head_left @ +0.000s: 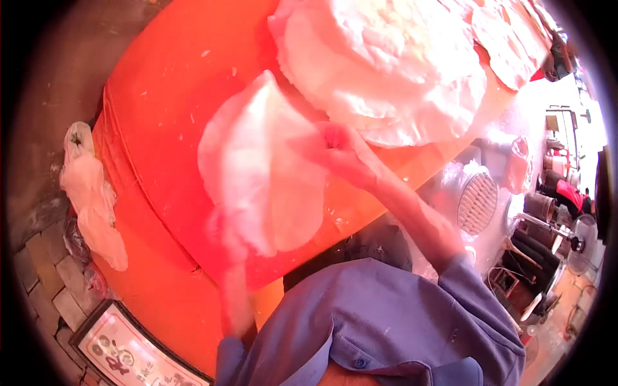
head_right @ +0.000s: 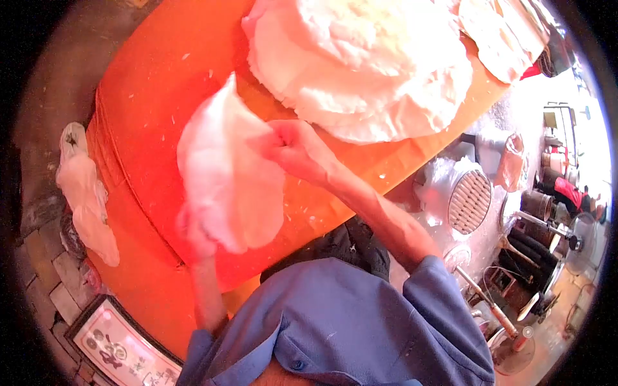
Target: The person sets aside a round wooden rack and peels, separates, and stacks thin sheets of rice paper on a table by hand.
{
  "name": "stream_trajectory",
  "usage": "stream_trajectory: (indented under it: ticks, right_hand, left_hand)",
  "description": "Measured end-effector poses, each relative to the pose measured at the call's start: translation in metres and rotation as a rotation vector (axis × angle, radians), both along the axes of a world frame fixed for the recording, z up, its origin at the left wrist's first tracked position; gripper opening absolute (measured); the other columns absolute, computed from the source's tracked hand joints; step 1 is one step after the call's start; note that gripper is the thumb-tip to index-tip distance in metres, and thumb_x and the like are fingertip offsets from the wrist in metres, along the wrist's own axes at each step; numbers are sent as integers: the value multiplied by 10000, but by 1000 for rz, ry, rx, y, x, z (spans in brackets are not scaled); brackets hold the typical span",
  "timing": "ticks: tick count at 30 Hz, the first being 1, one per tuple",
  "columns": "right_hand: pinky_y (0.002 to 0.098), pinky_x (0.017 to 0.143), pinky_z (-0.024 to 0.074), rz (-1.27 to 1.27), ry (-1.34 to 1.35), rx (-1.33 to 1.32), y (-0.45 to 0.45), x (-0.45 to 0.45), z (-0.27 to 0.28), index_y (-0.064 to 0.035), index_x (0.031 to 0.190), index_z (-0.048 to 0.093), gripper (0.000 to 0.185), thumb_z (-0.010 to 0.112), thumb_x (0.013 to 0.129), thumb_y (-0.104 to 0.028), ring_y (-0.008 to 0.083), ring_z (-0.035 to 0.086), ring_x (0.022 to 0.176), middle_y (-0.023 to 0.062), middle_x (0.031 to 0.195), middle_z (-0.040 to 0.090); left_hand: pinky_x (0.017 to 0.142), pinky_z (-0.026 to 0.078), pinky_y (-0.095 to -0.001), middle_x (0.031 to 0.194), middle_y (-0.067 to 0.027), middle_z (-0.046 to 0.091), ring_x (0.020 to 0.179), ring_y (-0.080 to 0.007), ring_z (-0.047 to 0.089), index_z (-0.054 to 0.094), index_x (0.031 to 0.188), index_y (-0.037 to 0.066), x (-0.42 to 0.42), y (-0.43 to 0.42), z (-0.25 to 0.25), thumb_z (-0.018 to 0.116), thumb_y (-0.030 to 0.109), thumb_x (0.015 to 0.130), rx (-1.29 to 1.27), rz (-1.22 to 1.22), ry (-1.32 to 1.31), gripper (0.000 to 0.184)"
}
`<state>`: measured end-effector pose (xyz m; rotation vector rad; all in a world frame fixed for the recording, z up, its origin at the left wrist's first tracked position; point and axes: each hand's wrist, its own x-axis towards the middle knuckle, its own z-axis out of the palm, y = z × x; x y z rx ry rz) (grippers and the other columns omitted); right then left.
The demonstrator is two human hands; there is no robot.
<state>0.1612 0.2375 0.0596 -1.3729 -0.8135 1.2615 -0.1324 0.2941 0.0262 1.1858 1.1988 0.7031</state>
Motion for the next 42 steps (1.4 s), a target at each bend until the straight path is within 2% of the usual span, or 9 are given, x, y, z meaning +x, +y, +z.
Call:
stream_trajectory:
  ticks: [2, 11, 17, 22, 28, 32, 35, 39, 42]
  right_hand:
    - [227, 621, 457, 93, -59, 20, 4, 15, 35, -1, 1042, 681, 241, 599, 819, -44, 38, 556, 783, -16, 857, 646]
    - [239, 661, 497, -145, -265, 246, -1, 181, 133, 2, 1008, 678, 226, 666, 819, -123, 104, 620, 714, 22, 791, 652]
    - [329, 723, 483, 23, -1375, 576, 46, 214, 248, 4, 1170, 565, 363, 616, 843, -146, 212, 597, 882, 122, 1013, 629]
    - [415, 805, 435, 12, -1876, 533, 86, 208, 178, -15, 1222, 536, 447, 627, 811, -167, 268, 538, 990, 143, 1073, 598]
    - [518, 904, 377, 172, -1748, 166, 72, 162, -21, -38, 1284, 501, 552, 641, 773, -193, 334, 466, 1120, 169, 1144, 560]
    - [571, 956, 336, 113, -1638, 198, 47, 135, -78, -46, 1309, 487, 596, 642, 756, -207, 372, 416, 1186, 175, 1174, 545]
    - [561, 939, 369, 19, -1819, 344, 28, 147, -71, -35, 1230, 532, 538, 637, 729, -199, 373, 466, 1138, 178, 1163, 544]
    - [507, 851, 416, 159, -1633, 306, -8, 136, -59, -56, 1095, 565, 400, 643, 730, -198, 338, 519, 1015, 142, 1041, 565]
    - [467, 785, 451, 365, -1420, 323, -51, 103, -44, -72, 994, 590, 297, 647, 731, -198, 312, 559, 922, 115, 949, 580]
  left_hand:
    - [755, 488, -293, 984, -78, 628, 871, -150, 590, 610, 1078, 11, -33, 14, 2, 494, 168, 939, 44, 193, -108, 240]
    - [741, 486, -291, 958, -64, 614, 860, -146, 583, 603, 1048, 21, -85, 30, 42, 498, 168, 939, 200, 443, -158, 211]
    - [731, 485, -289, 941, -55, 605, 853, -143, 578, 598, 1028, 28, -70, 33, 60, 500, 168, 939, 218, 395, -179, 193]
    - [723, 484, -288, 927, -48, 598, 847, -140, 574, 595, 1011, 33, -38, 41, 82, 503, 168, 939, 240, 309, -198, 178]
    - [714, 483, -287, 910, -39, 588, 840, -137, 569, 590, 990, 39, 20, 62, 121, 505, 168, 939, 283, 165, -235, 162]
    - [708, 482, -286, 899, -33, 582, 835, -135, 566, 587, 977, 44, 79, 88, 150, 507, 168, 939, 301, 31, -331, 152]
    - [703, 481, -285, 890, -29, 578, 832, -134, 563, 584, 967, 47, 130, 108, 169, 508, 168, 939, 287, -58, -441, 146]
    - [697, 480, -284, 879, -23, 572, 827, -132, 560, 581, 953, 51, 200, 123, 171, 510, 168, 938, 164, -155, -655, 137]
    - [692, 480, -283, 870, -18, 567, 824, -130, 558, 579, 943, 54, 239, 109, 118, 511, 168, 938, -5, -122, -628, 132]
